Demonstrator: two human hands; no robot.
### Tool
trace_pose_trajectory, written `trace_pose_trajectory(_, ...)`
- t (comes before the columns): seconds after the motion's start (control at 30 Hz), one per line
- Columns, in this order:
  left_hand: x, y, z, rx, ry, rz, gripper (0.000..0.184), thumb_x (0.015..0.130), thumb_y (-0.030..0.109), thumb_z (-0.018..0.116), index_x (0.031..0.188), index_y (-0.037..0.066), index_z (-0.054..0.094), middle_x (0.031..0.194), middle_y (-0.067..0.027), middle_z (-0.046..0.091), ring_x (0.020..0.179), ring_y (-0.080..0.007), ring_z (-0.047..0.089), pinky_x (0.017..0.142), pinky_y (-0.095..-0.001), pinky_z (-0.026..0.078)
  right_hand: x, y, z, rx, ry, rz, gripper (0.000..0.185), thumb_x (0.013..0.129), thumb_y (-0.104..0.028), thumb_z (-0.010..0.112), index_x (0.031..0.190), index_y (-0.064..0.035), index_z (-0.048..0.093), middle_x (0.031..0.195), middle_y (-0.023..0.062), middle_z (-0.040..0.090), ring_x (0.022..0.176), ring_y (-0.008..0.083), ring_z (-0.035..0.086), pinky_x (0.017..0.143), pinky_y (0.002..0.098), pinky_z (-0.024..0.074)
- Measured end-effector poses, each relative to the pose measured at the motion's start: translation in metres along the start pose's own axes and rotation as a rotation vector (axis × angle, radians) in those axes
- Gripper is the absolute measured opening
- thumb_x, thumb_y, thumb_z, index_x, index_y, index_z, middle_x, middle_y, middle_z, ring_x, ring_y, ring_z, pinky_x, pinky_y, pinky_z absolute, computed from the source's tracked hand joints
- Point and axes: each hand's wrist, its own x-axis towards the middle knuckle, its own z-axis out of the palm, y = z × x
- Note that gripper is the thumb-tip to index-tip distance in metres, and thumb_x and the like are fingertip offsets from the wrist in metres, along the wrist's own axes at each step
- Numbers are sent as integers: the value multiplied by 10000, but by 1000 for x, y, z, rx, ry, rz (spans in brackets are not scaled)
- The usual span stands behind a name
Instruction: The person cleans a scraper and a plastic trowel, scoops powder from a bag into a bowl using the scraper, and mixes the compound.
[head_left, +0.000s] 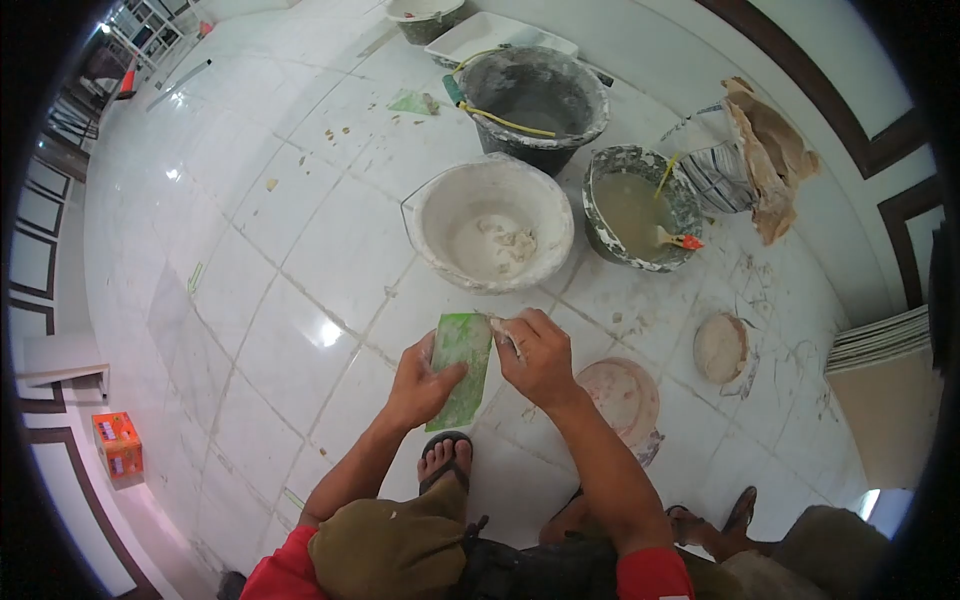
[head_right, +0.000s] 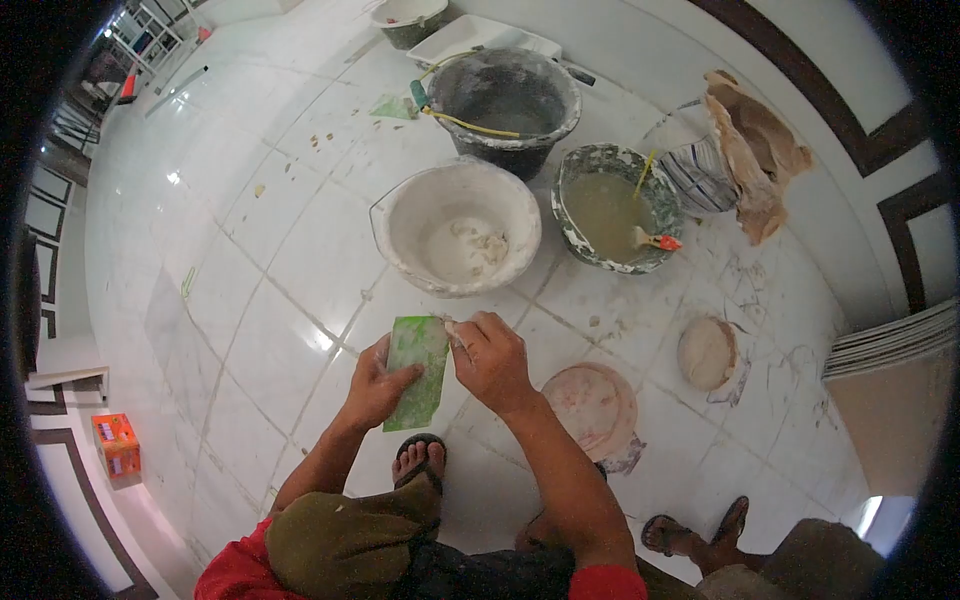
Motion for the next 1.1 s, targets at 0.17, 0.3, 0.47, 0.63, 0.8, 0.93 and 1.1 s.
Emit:
trace_pose_trajectory(0.17,2,-1,-1,-59,-6,64,389,873,47,652,1249,-43,610,1048,-99,714,925,-155,656,860,-327,533,-5,-11,-1,62,-65,-52,298,722,66,763,993,-52,725,849,89,625,738,287,625,608,381,513)
trace_pose_trajectory(0.3,3,-2,-1,-31,-17,28,386,871,50,651,1242,-48,610,1040,-98,715,920,-152,654,858,-320,531,-4,1,-1,-33,-59,-38,309,731,32,746,1023,-65,718,857,76,598,808,268,634,651,394,554)
trace_pose_trajectory(0.47,4,11,-8,-12,-50,-52,372,857,56,654,1212,-52,627,1005,-88,715,886,-156,659,832,-316,533,-7,4,-9,-61,-148,-90,235,757,18,736,977,-64,719,856,64,599,810,261,636,650,389,556)
trace_pose_trajectory(0.63,7,16,-20,-19,-84,-122,388,827,47,667,1202,-46,636,1001,-88,716,863,-156,670,805,-309,542,-15,1,-7,-58,-156,-164,178,777,4,720,945,-55,712,857,58,602,800,253,635,642,376,553)
trace_pose_trajectory(0.8,10,10,-32,-8,-131,-151,423,800,56,687,1208,-43,635,1003,-90,718,841,-160,676,789,-306,547,-11,-1,-6,-77,-260,-177,157,796,-10,695,947,-51,708,855,65,606,790,242,637,640,365,562)
trace_pose_trajectory(0.93,6,16,-35,6,-157,-160,395,799,60,694,1177,-44,649,990,-82,719,819,-154,668,786,-307,542,-15,-14,-8,-41,-303,-231,169,794,-11,690,955,-58,712,855,69,610,797,241,640,640,362,567)
trace_pose_trajectory(1.1,5,20,-35,91,-179,-203,364,801,60,695,1149,-42,665,974,-77,722,812,-148,666,789,-309,540,-17,-11,-5,-40,-267,-205,188,788,-13,693,969,-62,713,856,68,611,796,239,638,641,369,569)
